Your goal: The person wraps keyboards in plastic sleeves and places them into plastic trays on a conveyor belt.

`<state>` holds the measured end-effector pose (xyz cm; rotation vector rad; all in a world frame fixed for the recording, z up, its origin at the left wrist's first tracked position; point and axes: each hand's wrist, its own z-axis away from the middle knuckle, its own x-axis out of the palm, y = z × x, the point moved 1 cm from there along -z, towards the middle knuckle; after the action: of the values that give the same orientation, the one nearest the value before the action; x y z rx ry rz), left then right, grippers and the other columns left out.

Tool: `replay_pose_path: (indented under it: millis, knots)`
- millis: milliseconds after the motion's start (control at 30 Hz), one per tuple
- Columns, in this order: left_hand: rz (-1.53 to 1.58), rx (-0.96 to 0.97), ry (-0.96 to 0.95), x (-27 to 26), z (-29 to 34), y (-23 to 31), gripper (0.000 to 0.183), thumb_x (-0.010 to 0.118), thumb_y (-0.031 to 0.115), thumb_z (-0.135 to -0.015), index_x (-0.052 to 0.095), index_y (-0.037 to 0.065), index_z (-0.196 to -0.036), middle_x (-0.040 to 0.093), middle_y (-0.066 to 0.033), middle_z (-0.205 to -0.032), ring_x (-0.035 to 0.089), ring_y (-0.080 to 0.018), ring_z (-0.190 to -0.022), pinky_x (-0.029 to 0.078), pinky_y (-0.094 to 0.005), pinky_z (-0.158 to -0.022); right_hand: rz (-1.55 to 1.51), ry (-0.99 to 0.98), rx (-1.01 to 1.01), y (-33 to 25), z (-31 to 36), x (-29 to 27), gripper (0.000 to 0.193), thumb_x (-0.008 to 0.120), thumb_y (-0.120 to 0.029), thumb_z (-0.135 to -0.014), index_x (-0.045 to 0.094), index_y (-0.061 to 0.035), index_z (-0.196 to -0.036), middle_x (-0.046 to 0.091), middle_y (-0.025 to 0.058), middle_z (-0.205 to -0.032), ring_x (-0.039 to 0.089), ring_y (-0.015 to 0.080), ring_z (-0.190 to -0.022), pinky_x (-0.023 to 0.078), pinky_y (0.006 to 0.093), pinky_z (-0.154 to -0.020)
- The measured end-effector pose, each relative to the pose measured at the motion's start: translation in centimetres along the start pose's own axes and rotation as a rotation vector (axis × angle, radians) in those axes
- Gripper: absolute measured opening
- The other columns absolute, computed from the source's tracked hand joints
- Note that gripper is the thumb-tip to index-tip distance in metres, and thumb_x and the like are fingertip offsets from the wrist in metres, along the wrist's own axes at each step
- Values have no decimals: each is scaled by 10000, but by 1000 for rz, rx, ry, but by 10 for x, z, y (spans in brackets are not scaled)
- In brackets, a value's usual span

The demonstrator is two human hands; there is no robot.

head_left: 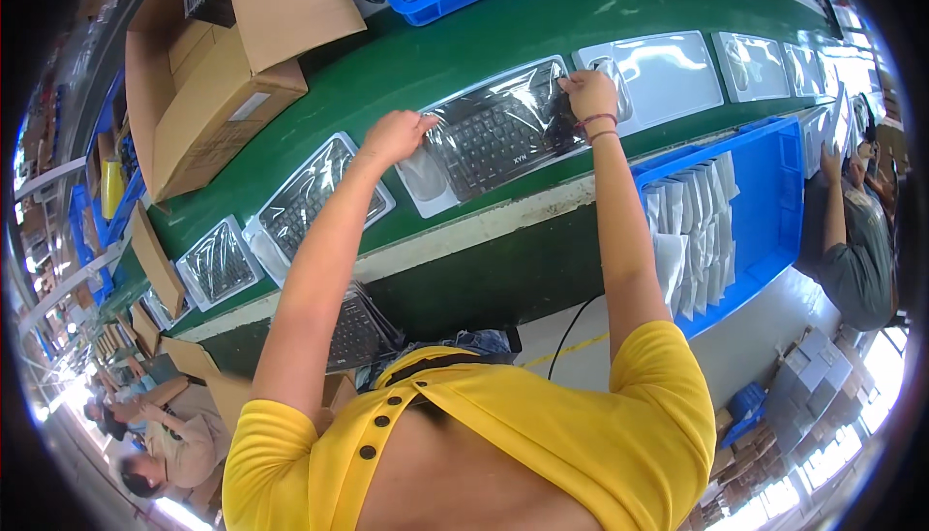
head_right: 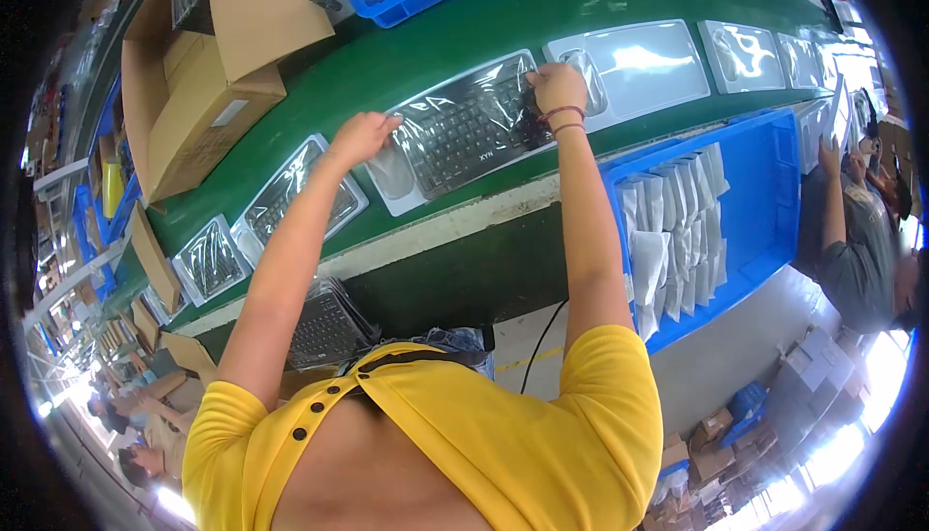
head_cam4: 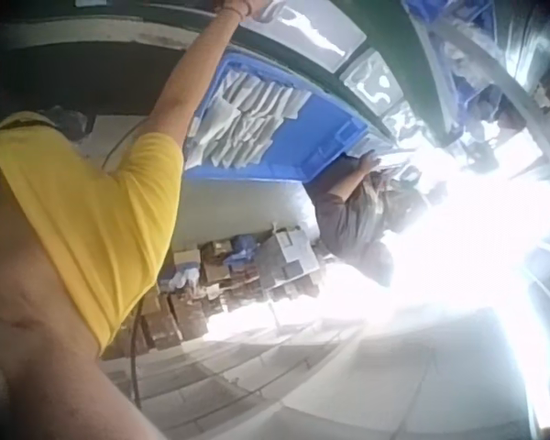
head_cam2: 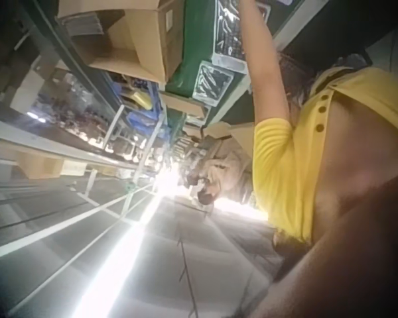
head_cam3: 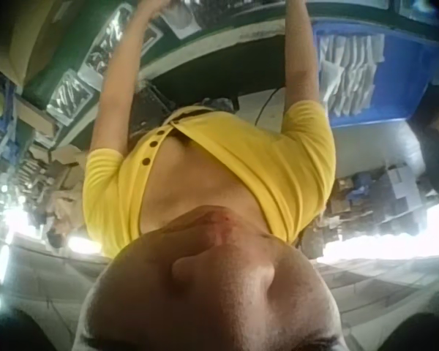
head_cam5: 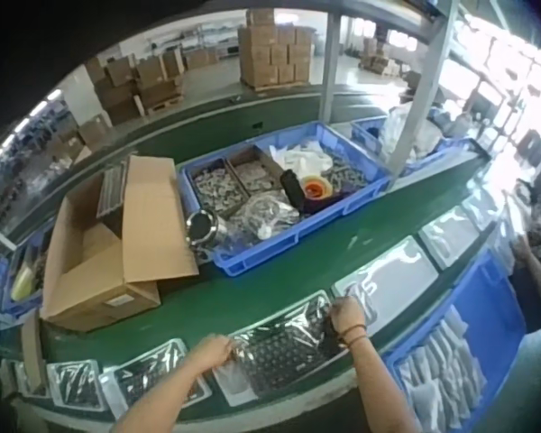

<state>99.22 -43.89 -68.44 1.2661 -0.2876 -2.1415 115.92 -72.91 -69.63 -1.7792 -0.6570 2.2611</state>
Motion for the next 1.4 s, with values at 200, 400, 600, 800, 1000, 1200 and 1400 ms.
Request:
replay_pose_path:
  millis: [200, 400, 600, 800, 1000, 1200, 1400]
  knots:
    - [-295, -48, 145, -6, 11, 18, 486, 579, 521, -845, 690, 50, -802, 667, -180, -775, 651, -370, -776, 508, -463, -640, -123, 117, -17, 6, 7, 11, 241, 720, -330, -754, 726, -109, -851, 685, 123, -793, 650, 323, -759, 507, 399, -688]
    - [-307, 138, 667, 41, 57, 31, 789, 696, 527, -736, 491, -30, -1256, 484, -279, -1300, 465, -401, -1226, 355, -505, -1033, -141, 280, -382, -1, 54, 15, 511, 678, -345, -819, 579, -36, -1212, 566, 209, -1245, 543, 384, -1113, 443, 415, -922]
    - [-247, 64, 311, 75, 69, 32, 1334, 732, 676, -580, 87, -108, -1445, 25, -331, -1513, 47, -460, -1418, 41, -538, -1142, 182, 100, -416, -3, 106, 38, 846, 537, -514, -883, 251, 71, -1424, 212, 287, -1493, 228, 424, -1379, 208, 509, -1109]
    - [-337, -15, 253, 67, 75, 30, 1313, 700, 700, -596, 94, -77, -1462, 12, -318, -1522, -6, -449, -1425, -2, -552, -1136, 318, 165, -420, -20, 113, 47, 860, 482, -554, -896, 232, 71, -1431, 190, 278, -1505, 187, 415, -1397, 151, 504, -1130]
    - [-183, 123, 381, 87, 79, 11, 1189, 730, 563, -689, 69, -26, -1481, 52, -294, -1527, 61, -438, -1426, 29, -592, -1121, 303, -53, -264, -9, 111, 49, 914, 468, -561, -886, 123, 56, -1466, 43, 275, -1539, 41, 407, -1435, 114, 566, -1122]
    - [-30, 117, 616, 66, 277, -26, 871, 648, 436, -825, 224, 12, -1457, 175, -236, -1521, 161, -412, -1413, 133, -586, -1114, 231, 36, -240, -90, 163, 48, 778, 521, -414, -893, 204, 13, -1461, 102, 182, -1562, 63, 336, -1450, 71, 583, -1123]
    - [-214, -433, 727, 107, 403, -130, 774, 573, 485, -860, 312, 39, -1436, 237, -207, -1511, 185, -371, -1416, 151, -579, -1114, -9, -27, -941, -216, 301, 107, 579, 593, -272, -836, 436, -98, -1366, 403, 152, -1441, 328, 290, -1369, 184, 537, -1075]
